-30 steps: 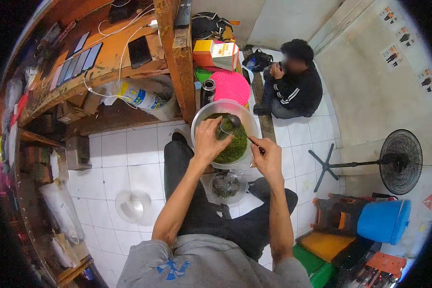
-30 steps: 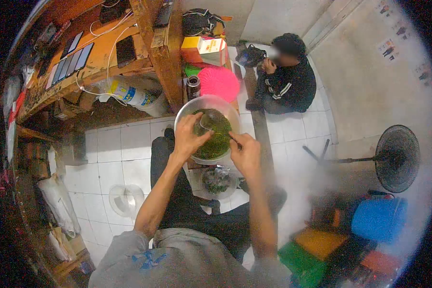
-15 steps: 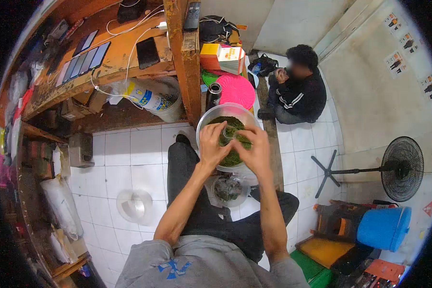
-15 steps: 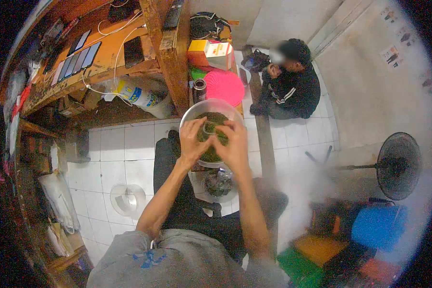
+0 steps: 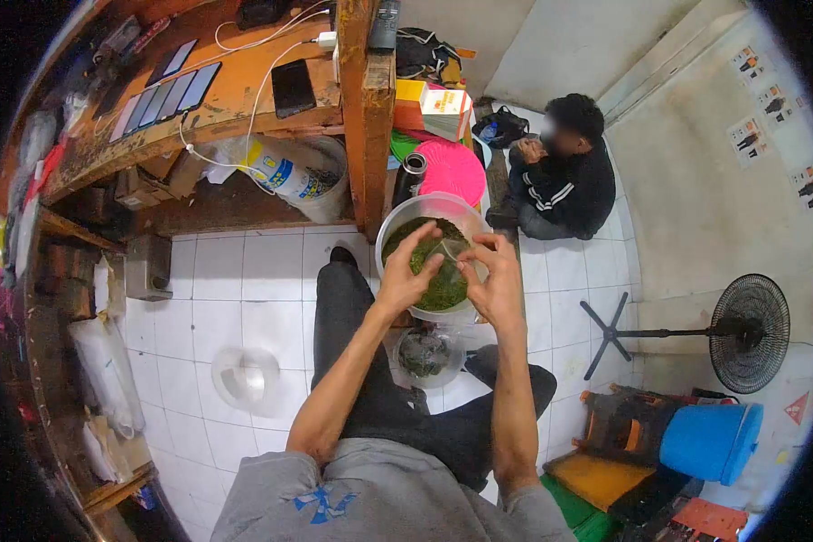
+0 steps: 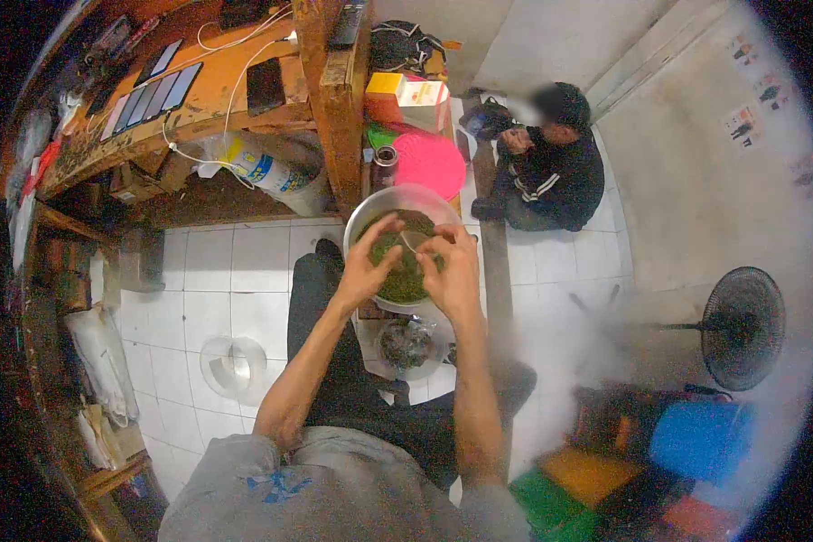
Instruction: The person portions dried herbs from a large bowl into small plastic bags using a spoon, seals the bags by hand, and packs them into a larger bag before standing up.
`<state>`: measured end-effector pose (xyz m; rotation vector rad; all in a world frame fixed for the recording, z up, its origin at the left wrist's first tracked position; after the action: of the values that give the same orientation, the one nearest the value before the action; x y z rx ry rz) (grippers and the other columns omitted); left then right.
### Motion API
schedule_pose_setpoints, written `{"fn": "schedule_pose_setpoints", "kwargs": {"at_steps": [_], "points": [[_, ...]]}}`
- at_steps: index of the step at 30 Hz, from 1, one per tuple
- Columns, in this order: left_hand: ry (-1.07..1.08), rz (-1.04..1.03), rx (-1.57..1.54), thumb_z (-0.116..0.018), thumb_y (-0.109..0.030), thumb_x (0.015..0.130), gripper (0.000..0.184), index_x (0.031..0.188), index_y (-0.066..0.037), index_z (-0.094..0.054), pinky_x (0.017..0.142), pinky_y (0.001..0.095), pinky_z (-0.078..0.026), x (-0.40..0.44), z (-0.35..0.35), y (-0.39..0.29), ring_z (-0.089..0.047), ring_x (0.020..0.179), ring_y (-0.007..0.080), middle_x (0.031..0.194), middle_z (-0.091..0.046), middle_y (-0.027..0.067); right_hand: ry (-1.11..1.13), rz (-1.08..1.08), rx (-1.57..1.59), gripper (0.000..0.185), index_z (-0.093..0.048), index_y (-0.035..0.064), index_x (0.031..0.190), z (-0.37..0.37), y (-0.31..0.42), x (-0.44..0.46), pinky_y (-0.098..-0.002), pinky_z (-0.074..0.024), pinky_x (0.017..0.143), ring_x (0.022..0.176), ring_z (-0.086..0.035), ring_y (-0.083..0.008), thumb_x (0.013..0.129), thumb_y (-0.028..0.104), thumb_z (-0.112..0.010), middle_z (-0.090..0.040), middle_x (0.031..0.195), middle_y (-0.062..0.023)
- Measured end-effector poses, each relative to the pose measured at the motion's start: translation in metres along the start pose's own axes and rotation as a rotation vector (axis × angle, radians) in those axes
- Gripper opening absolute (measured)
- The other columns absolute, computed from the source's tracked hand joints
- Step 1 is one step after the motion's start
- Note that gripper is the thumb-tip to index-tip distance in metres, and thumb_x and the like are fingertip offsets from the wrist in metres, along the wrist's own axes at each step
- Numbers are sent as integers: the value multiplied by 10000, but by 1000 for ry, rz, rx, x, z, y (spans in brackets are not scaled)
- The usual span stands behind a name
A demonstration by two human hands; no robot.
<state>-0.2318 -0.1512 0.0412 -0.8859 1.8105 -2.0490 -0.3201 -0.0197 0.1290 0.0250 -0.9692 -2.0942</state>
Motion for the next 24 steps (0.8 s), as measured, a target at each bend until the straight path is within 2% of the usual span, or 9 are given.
{"fn": "schedule_pose_setpoints", "kwargs": {"at_steps": [1,2,4,5,8,10,16,20,24], "points": [[-16,-21,0,-717,-152,945,369,1277,-11,-644,956,344,-494,4,-1,-14,-668,1039,211,1077,-728,110,4,30,28,158,-744,46,929,3,4,-1,-425,-505,915,1025,-641,-331,776,11,-757,-667,1079,-155],[-14,-23,-3,-717,-152,945,369,1277,-11,-644,956,344,-494,5,-4,-11,-668,1039,211,1077,-728,110,1,30,25,158,-744,46,929,8,7,-3,-425,-505,915,1025,-641,-331,776,11,-757,-667,1079,-155],[40,179,-197,-707,-174,966,242,1138,-3,-699,843,292,-503,7,-12,4,-642,904,128,963,-722,39,-19,-144,223,149,-746,15,965,14,-1,-8,-297,-522,790,851,-678,-198,818,-6,-756,-695,934,-109],[4,144,-203,-709,-178,971,193,1036,4,-714,758,258,-491,6,-12,-1,-603,819,77,884,-698,-7,-23,-146,223,149,-746,15,965,15,0,-10,-297,-522,790,851,-678,-198,818,-6,-756,-695,934,-109],[12,279,-298,-680,-119,982,118,1031,-16,-713,829,266,-497,1,-19,-11,-620,911,92,963,-704,16,-131,-153,309,158,-740,-9,981,26,-4,-18,-249,-512,749,796,-657,-119,826,-36,-757,-708,868,-57],[25,287,-297,-682,-119,981,114,1023,-17,-710,824,265,-497,-3,-22,-12,-617,897,90,944,-700,15,-154,-165,378,221,-736,14,1015,27,-10,-24,-304,-551,748,793,-718,-176,798,-24,-755,-749,893,-117],[9,191,-121,-687,-65,941,68,943,3,-690,817,283,-493,-5,-26,-38,-616,863,108,877,-687,25,-156,-197,478,317,-691,13,1119,28,-5,-28,-301,-543,769,824,-713,-147,813,-2,-770,-750,885,-104],[11,94,24,-685,-28,896,50,896,21,-672,822,299,-488,-9,-27,-51,-625,858,128,848,-688,44,-190,-110,350,290,-693,7,1092,31,2,-34,-311,-544,769,815,-722,-183,812,9,-768,-746,888,-111],[79,83,86,-697,-49,895,73,890,19,-670,808,297,-494,-26,-32,-62,-632,841,125,831,-693,53,-200,-206,406,216,-705,-3,1028,32,9,-55,-319,-546,751,794,-724,-202,819,16,-756,-737,886,-129]]}}
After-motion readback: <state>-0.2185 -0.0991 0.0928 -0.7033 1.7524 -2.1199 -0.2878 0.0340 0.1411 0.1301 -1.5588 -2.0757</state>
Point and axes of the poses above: each hand's wrist, its own x-axis towards the middle knuckle, its own z-axis out of the back of the hand, y = z × x, the point moved 9 cm from there along x, towards the middle knuckle
